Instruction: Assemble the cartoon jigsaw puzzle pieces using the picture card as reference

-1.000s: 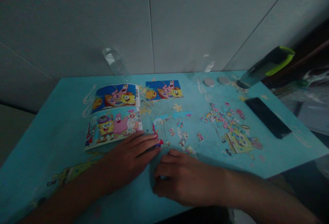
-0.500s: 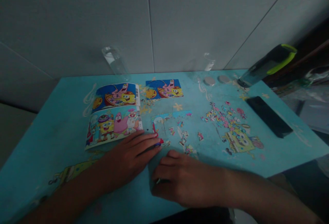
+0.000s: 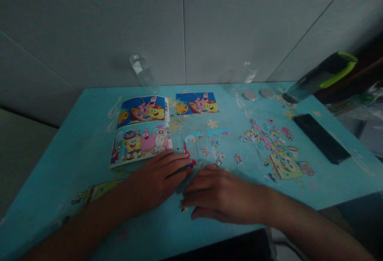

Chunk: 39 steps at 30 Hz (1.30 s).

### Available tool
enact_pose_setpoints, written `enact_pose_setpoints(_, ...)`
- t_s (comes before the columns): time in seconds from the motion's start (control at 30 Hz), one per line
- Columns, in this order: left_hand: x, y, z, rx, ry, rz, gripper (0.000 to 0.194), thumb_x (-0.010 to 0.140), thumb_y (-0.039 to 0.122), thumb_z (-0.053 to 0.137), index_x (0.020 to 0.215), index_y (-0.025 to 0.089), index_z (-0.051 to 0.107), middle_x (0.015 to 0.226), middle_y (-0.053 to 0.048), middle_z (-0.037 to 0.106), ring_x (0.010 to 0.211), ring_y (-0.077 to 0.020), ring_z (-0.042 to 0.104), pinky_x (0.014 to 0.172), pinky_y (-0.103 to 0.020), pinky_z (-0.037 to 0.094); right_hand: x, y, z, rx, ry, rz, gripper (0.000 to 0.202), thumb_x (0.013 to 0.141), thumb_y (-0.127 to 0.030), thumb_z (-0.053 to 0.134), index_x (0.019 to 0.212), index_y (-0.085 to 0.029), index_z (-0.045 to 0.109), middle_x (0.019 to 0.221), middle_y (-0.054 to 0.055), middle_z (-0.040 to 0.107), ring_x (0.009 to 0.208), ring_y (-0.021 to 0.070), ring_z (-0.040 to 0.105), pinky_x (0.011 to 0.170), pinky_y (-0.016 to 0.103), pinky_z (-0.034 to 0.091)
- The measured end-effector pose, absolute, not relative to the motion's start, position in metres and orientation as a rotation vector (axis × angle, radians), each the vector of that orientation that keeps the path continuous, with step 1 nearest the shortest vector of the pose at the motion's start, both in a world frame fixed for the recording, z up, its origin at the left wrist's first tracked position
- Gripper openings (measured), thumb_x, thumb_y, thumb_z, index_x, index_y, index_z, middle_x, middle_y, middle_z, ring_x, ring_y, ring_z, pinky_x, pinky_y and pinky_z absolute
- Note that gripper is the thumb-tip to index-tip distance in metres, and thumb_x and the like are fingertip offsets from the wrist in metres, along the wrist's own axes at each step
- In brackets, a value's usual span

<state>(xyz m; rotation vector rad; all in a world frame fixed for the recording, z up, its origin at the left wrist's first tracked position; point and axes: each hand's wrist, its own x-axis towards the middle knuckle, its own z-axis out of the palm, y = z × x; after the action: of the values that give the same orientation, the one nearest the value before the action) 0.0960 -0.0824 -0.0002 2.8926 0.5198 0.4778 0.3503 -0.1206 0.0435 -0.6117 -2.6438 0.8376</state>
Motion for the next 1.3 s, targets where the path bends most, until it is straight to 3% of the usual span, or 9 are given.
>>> enact_pose_setpoints(0.1,0.095,-0.082,0.0,2.902,0.54,0.457,0.038,0.1,0.015,0.051,0.137,0.019,0.058,0.143,-0.011,0.058,0.138,-0.027,0.049,0.116,-0.053,0.044,0.37,-0.106,0.059,-0.849,-2.47,0.932,0.018,0.103,-0.026,0.057,0.111,-0.018,0.07,0.104,0.006,0.072,0.099,0.0152,0.064,0.093,0.032,0.048)
enact_pose_setpoints(0.3,0.096,-0.08,0.005,2.909,0.527,0.417,0.046,0.097,0.013,0.053,0.143,0.019,0.054,0.144,-0.01,0.058,0.137,-0.0274,0.05,0.114,-0.054,0.045,0.41,-0.088,0.061,-1.344,-2.416,0.745,0.009,0.098,-0.026,0.064,0.101,-0.024,0.073,0.096,0.002,0.071,0.089,0.0155,0.067,0.079,0.029,0.05)
enact_pose_setpoints(0.47,0.097,-0.08,0.007,2.897,0.531,0.414,0.046,0.097,0.012,0.053,0.142,0.019,0.054,0.144,-0.01,0.059,0.139,-0.0266,0.049,0.115,-0.052,0.043,0.414,-0.09,0.053,-1.582,-2.463,0.777,0.012,0.093,-0.037,0.07,0.094,-0.027,0.074,0.087,0.0,0.072,0.073,0.0154,0.066,0.067,0.028,0.049)
enact_pose_setpoints(0.8,0.097,-0.081,0.007,2.915,0.533,0.378,0.044,0.098,0.013,0.051,0.141,0.018,0.055,0.144,-0.009,0.058,0.135,-0.0271,0.05,0.115,-0.052,0.043,0.4,-0.095,0.055,-1.507,-2.532,0.774,0.008,0.095,-0.028,0.068,0.1,-0.024,0.073,0.099,0.003,0.07,0.089,0.0174,0.067,0.083,0.031,0.053)
enact_pose_setpoints(0.97,0.097,-0.081,0.005,2.913,0.542,0.392,0.044,0.098,0.013,0.051,0.142,0.019,0.055,0.144,-0.008,0.059,0.134,-0.0267,0.051,0.115,-0.052,0.043,0.401,-0.095,0.052,-1.386,-2.566,0.788,0.015,0.099,-0.023,0.062,0.109,-0.026,0.073,0.107,0.004,0.07,0.097,0.0182,0.067,0.088,0.032,0.054)
enact_pose_setpoints(1.2,0.097,-0.081,0.003,2.917,0.543,0.404,0.042,0.099,0.014,0.051,0.14,0.018,0.056,0.143,-0.009,0.06,0.134,-0.0266,0.052,0.116,-0.052,0.041,0.402,-0.096,0.05,-1.373,-2.551,0.748,0.015,0.098,-0.03,0.065,0.11,-0.025,0.071,0.107,0.004,0.07,0.101,0.0206,0.066,0.095,0.039,0.053)
enact_pose_setpoints(1.3,0.097,-0.081,0.002,2.92,0.541,0.397,0.042,0.099,0.014,0.051,0.14,0.018,0.056,0.143,-0.008,0.059,0.135,-0.0266,0.051,0.116,-0.052,0.041,0.396,-0.099,0.05,-1.368,-2.548,0.74,0.017,0.096,-0.026,0.067,0.112,-0.024,0.07,0.111,0.005,0.069,0.104,0.0218,0.065,0.098,0.041,0.052)
